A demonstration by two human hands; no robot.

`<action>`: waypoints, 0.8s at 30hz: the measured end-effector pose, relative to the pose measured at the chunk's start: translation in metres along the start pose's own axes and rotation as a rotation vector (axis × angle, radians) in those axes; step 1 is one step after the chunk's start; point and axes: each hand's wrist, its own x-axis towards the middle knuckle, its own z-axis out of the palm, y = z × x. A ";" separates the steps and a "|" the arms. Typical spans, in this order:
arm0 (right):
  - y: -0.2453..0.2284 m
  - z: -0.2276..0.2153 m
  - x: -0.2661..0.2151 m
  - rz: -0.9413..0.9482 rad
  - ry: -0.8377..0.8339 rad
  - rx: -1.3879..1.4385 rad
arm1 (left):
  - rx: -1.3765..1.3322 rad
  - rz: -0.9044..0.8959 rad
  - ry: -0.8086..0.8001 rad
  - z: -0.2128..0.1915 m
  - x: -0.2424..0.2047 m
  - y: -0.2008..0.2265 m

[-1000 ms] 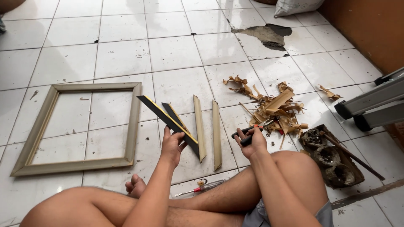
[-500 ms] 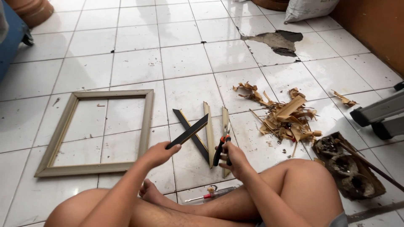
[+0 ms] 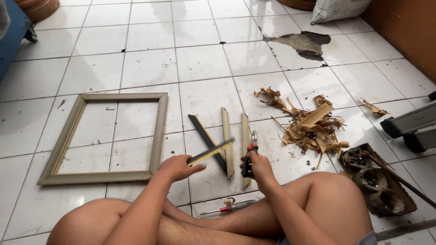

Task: Dismantling wooden picture frames by removing staples with pliers and breaking the corner joints to separate the slats.

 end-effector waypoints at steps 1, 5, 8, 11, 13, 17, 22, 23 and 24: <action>-0.001 -0.003 0.002 0.003 -0.005 -0.003 | -0.003 -0.006 0.000 0.011 0.021 -0.018; 0.003 -0.010 0.007 0.008 0.058 -0.048 | 0.559 0.115 0.091 0.033 0.061 -0.063; 0.012 -0.007 0.016 0.000 0.044 -0.101 | 0.652 0.147 0.216 0.036 0.064 -0.061; 0.021 -0.002 0.022 -0.061 0.002 -0.338 | 0.653 0.159 0.274 0.037 0.060 -0.044; 0.019 0.007 0.012 -0.106 -0.025 -0.539 | 0.659 0.173 0.256 0.036 0.049 -0.028; 0.009 0.027 -0.004 -0.368 -0.086 -0.991 | 0.455 0.155 0.146 0.035 0.037 -0.003; 0.035 0.026 0.021 -0.322 -0.086 -0.951 | 0.139 0.149 0.171 0.036 0.037 0.002; 0.037 0.026 0.021 -0.238 -0.075 -0.780 | -0.056 0.144 0.199 0.036 0.038 0.002; 0.039 0.026 0.022 -0.155 -0.064 -0.608 | -0.251 0.140 0.225 0.036 0.040 0.002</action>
